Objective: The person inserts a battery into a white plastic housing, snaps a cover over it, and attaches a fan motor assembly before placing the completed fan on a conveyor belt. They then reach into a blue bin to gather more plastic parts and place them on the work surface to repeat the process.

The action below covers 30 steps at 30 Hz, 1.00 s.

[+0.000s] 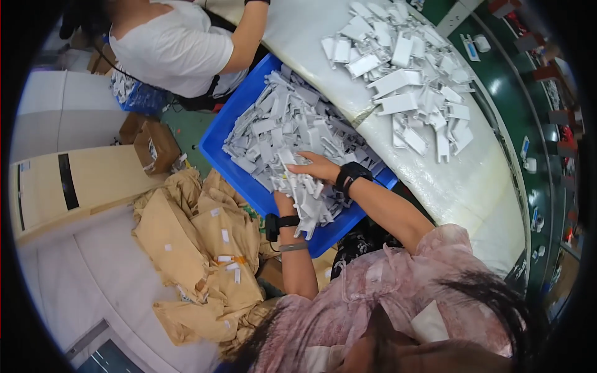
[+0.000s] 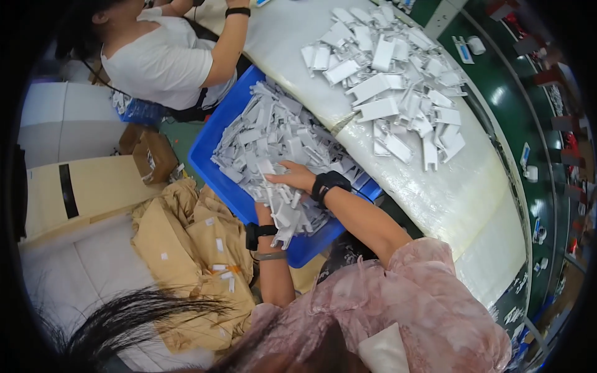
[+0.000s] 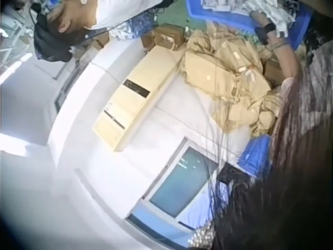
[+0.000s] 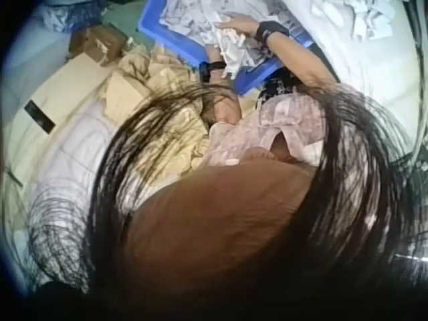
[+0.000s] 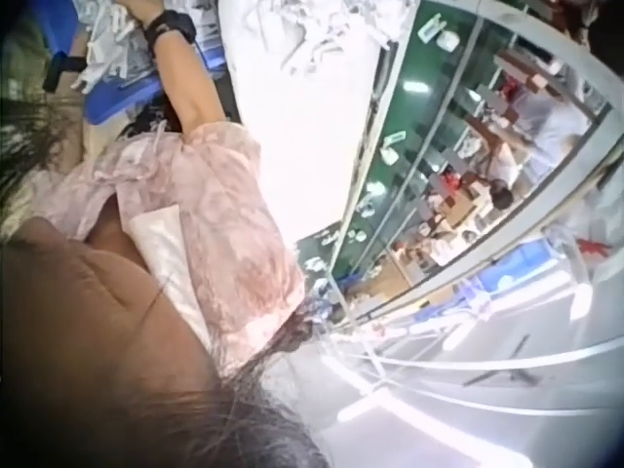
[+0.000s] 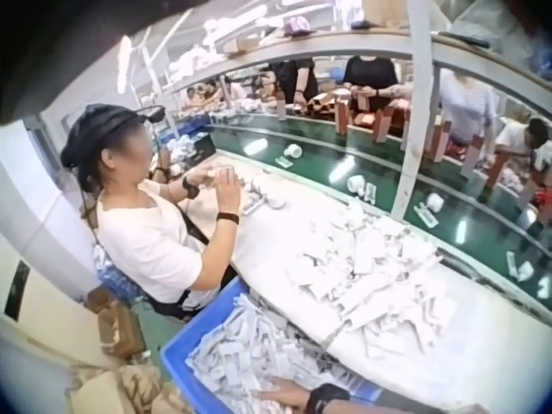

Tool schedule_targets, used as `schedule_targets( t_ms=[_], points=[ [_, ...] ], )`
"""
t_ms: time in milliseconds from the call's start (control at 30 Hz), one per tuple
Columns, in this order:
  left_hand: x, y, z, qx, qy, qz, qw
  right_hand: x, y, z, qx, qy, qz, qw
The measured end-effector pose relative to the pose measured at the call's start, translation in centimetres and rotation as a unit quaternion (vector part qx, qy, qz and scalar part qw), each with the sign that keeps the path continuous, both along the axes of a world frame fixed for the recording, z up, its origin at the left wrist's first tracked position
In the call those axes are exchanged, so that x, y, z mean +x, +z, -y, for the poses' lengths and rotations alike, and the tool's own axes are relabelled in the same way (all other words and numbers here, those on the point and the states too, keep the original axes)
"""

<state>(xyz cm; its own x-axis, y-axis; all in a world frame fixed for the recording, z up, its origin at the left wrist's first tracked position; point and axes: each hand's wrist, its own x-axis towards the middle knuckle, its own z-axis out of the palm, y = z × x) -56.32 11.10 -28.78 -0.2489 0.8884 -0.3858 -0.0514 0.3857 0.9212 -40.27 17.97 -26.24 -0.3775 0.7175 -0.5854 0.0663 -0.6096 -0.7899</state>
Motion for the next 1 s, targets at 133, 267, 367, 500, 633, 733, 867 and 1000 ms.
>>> schedule_targets(
  t_ms=[133,267,367,500,633,733,867,1000],
  points=[
    [-2.2,3.4,-3.3,0.06,-0.037,-0.023,0.997,-0.8,6.0,-2.2,0.009,-0.011,-0.02,1.0],
    [1.1,8.7,-7.7,0.126,-0.068,-0.044,0.989,3.3,12.6,-4.1,0.095,-0.078,-0.023,0.992],
    [6.4,13.4,-10.9,0.207,-0.127,-0.084,0.966,8.7,16.9,-4.8,0.178,-0.12,-0.006,0.977],
    [17.0,20.5,-11.8,0.202,-0.161,-0.023,0.966,17.1,21.2,-3.0,0.226,-0.203,0.032,0.952],
    [26.7,21.2,-11.3,0.144,-0.237,0.112,0.954,25.6,22.2,0.5,0.217,-0.305,0.05,0.926],
    [32.6,19.7,-10.5,0.135,-0.289,0.12,0.94,30.9,21.5,3.2,0.185,-0.352,0.031,0.917],
    [39.0,16.3,-8.5,0.123,-0.33,0.099,0.931,37.1,18.4,6.4,0.186,-0.404,0.027,0.895],
    [43.1,11.6,-7.6,0.144,-0.286,-0.042,0.946,40.8,15.8,8.6,0.153,-0.418,-0.037,0.895]
  ],
)
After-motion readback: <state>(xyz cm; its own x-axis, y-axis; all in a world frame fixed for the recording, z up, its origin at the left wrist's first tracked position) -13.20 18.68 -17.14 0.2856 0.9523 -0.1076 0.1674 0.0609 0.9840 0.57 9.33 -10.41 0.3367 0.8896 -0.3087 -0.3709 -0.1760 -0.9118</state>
